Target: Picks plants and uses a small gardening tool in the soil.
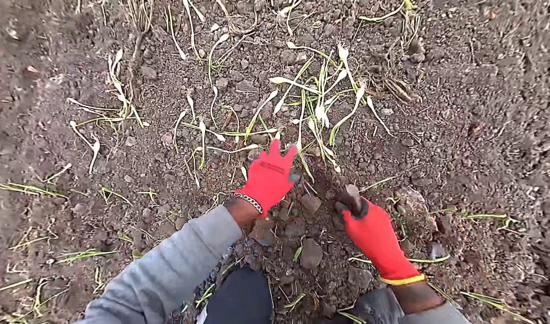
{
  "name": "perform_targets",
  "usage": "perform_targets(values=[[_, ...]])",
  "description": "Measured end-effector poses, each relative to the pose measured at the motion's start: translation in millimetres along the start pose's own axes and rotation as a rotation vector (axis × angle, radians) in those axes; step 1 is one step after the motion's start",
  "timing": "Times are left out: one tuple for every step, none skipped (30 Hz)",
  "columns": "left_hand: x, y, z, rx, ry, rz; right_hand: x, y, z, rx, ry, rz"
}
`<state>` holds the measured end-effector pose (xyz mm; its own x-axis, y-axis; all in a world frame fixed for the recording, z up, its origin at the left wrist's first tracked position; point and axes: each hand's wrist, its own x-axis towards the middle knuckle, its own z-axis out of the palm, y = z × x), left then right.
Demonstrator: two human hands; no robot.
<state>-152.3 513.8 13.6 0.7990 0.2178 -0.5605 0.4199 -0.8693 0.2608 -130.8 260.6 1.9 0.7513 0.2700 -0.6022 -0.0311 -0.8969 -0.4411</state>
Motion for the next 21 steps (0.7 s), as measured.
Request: perform_targets(values=[[6, -13, 7, 0.013, -0.048, -0.043, -1, -2, 3, -0.005, -0.002, 0.023], [10, -20, 13, 0.002, -0.095, -0.047, -3, -3, 3, -0.012, -0.006, 0.04], [16, -22, 15, -0.022, -0.123, -0.026, 1, -4, 3, -0.015, 0.001, 0.05], [22, -25, 15, -0.046, -0.139, 0.006, 3, -4, 4, -0.019, 0.009, 0.062], [21, -31, 12, -0.078, -0.158, 0.033, 1, -4, 8, -0.021, 0.012, 0.084], [17, -38, 3, -0.13, -0.15, 0.058, -1, -5, 13, -0.021, 0.011, 0.112], [12, -45, -13, -0.187, -0.099, 0.088, 2, -7, 17, -0.019, 0.025, 0.132], [8, -53, -31, -0.233, -0.02, 0.123, 5, -9, 20, -0.021, 0.046, 0.142], [6, -62, -49, -0.237, 0.017, 0.122, 7, -10, 23, -0.027, 0.058, 0.156], [4, -73, -64, -0.218, 0.059, 0.108, 11, -11, 23, -0.034, 0.059, 0.172], [2, -84, -78, -0.185, 0.099, 0.071, 14, -13, 23, -0.042, 0.047, 0.197], [-1, -95, -88, -0.15, 0.122, 0.013, 15, -15, 23, -0.046, 0.03, 0.232], [-3, -105, -95, -0.115, 0.126, -0.059, 18, -19, 22, -0.045, 0.013, 0.262], [-4, -114, -100, -0.075, 0.105, -0.126, 20, -24, 21, -0.044, -0.002, 0.283], [-3, -120, -99, -0.045, 0.055, -0.178, 19, -26, 21, -0.045, -0.013, 0.296], [2, -123, -92, -0.024, 0.008, -0.215, 20, -28, 20, -0.047, -0.015, 0.303], [10, -124, -81, -0.017, -0.015, -0.245, 22, -29, 19, -0.048, -0.016, 0.307], [16, -125, -63, 0.011, -0.03, -0.28, 18, -28, 20, -0.053, -0.027, 0.316], [18, -123, -48, 0.028, -0.029, -0.306, 13, -27, 22, -0.058, -0.034, 0.331], [25, -122, -42, 0.021, -0.001, -0.317, 16, -28, 20, -0.055, -0.024, 0.34], [32, -123, -41, -0.009, 0.054, -0.303, 20, -30, 19, -0.048, -0.014, 0.345]])
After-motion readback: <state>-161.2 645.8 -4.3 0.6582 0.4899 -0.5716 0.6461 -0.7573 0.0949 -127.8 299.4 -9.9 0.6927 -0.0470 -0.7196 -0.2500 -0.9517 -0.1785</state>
